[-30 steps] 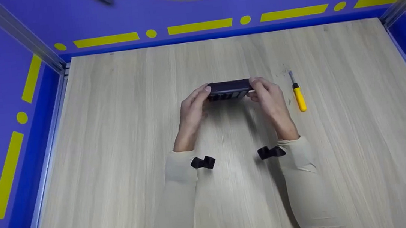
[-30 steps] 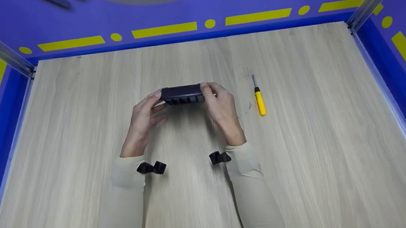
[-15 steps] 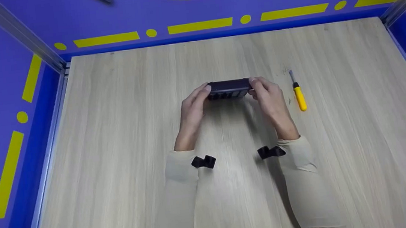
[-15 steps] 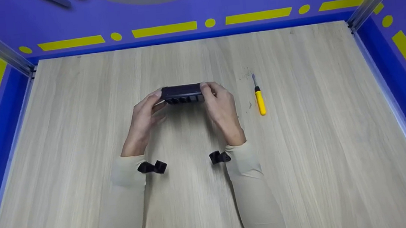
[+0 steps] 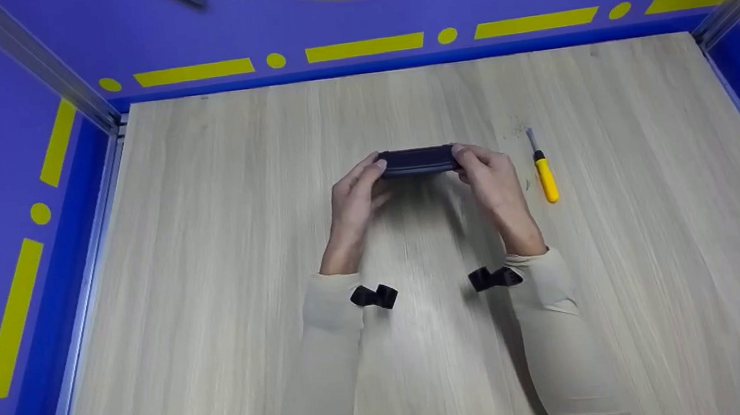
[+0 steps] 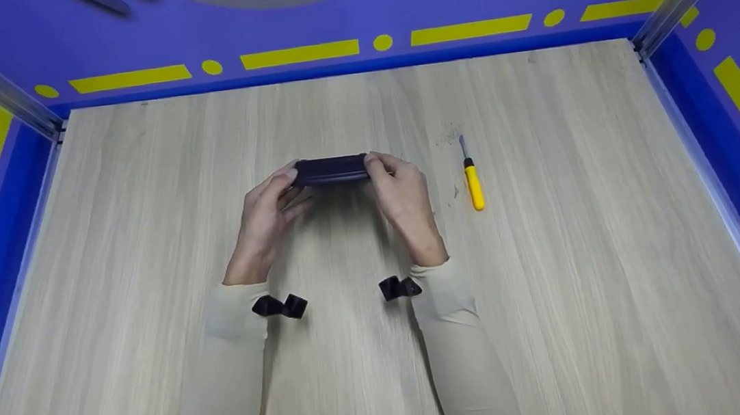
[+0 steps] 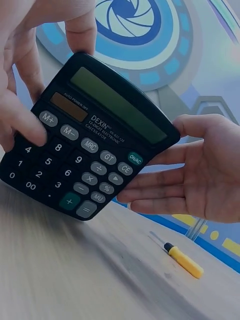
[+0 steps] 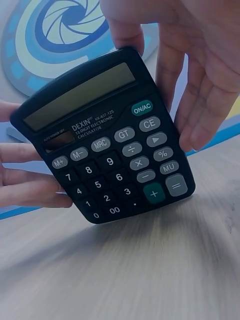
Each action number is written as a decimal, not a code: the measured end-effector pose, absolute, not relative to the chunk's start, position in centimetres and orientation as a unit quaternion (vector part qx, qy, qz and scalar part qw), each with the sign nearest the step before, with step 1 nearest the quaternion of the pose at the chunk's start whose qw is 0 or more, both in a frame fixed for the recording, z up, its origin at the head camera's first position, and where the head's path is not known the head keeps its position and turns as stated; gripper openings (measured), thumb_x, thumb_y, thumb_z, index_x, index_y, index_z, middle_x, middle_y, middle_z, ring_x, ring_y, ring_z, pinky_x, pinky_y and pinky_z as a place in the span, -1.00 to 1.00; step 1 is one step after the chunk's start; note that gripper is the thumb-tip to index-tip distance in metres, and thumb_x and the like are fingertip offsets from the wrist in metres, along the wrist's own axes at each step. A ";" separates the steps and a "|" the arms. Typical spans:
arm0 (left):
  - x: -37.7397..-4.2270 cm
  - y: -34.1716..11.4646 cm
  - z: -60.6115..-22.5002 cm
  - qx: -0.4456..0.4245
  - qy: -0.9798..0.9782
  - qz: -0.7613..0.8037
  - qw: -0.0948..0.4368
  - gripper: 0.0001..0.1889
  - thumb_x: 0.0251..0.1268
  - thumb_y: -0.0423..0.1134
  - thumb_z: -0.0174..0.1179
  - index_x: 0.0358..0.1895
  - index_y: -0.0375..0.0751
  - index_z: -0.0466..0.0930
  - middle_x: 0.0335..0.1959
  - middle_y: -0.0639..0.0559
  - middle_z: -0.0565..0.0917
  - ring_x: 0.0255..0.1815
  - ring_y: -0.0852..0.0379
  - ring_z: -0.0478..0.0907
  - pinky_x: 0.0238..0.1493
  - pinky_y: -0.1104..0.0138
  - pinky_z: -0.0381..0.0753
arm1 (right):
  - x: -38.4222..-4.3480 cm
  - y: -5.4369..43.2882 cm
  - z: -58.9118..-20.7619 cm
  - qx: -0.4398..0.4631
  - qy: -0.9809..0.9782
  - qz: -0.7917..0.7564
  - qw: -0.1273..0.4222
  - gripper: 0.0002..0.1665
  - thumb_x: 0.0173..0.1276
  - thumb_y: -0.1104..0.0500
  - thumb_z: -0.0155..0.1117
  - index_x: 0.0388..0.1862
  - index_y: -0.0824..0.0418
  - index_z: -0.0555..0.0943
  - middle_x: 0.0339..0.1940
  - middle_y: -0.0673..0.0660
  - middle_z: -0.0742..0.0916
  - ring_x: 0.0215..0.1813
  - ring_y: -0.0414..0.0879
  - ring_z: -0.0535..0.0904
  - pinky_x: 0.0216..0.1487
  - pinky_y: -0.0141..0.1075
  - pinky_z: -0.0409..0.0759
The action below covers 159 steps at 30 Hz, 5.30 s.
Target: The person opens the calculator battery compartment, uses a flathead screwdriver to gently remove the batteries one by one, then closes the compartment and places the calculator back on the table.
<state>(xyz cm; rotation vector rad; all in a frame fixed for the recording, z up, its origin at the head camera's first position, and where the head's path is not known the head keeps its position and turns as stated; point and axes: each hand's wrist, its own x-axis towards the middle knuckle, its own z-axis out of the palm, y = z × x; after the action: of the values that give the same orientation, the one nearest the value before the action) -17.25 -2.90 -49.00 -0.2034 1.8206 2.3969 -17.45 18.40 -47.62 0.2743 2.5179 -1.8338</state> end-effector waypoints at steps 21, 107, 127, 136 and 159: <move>-17.8 -3.2 -50.1 -0.102 0.615 0.778 0.081 -0.59 0.57 -0.16 0.16 0.10 -0.53 0.72 0.03 -0.29 0.77 0.05 0.00 0.75 0.07 0.25 0.74 | -18.3 18.6 -48.8 0.120 0.769 -0.627 0.047 -0.41 0.64 -0.07 0.19 0.30 0.39 0.68 0.18 0.29 0.76 0.06 0.05 0.75 0.12 -0.23 0.71; -18.3 -4.0 -52.0 -0.001 0.776 0.617 0.131 -0.37 0.31 -0.42 0.44 0.46 -0.33 0.53 0.31 -0.30 0.64 0.27 -0.09 0.67 0.14 0.28 0.72 | -19.3 19.8 -50.9 0.036 0.871 -0.471 0.132 -0.34 0.52 0.20 0.36 0.52 0.38 0.46 0.28 0.41 0.63 0.23 0.22 0.62 0.22 -0.05 0.66; -18.3 -4.2 -52.3 0.105 0.907 0.402 0.066 -0.26 0.37 0.01 0.45 0.56 -0.12 0.47 0.61 -0.22 0.34 0.66 -0.27 0.13 0.61 -0.28 -0.04 | -18.8 19.3 -51.2 -0.125 0.868 -0.480 0.011 -0.62 0.44 0.32 0.48 0.20 0.33 0.72 0.16 0.25 0.71 0.23 0.13 0.63 0.33 0.06 0.60; -18.2 -3.9 -52.7 0.116 0.939 0.307 0.100 -0.14 0.36 0.20 0.41 0.65 0.05 0.33 0.68 -0.23 0.21 0.71 -0.32 -0.06 0.49 -0.53 -0.31 | -19.0 18.8 -51.5 -0.171 0.883 -0.437 0.029 -0.64 0.38 0.30 0.54 0.13 0.30 0.76 0.14 0.25 0.73 0.24 0.15 0.59 0.40 0.05 0.47; -18.1 -3.8 -53.2 0.121 0.942 0.296 0.107 -0.15 0.34 0.21 0.41 0.66 0.15 0.33 0.69 -0.14 0.21 0.72 -0.25 -0.04 0.51 -0.50 -0.32 | -18.6 18.4 -51.6 -0.205 0.918 -0.337 0.023 -0.66 0.37 0.22 0.58 0.07 0.30 0.76 0.09 0.27 0.68 0.19 0.22 0.54 0.31 0.08 0.54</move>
<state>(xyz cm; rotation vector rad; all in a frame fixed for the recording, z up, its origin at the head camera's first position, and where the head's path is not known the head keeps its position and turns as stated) -18.06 -3.82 -53.17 0.3560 2.7717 0.8701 -18.59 18.45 -51.55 -0.6356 2.8432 -1.0445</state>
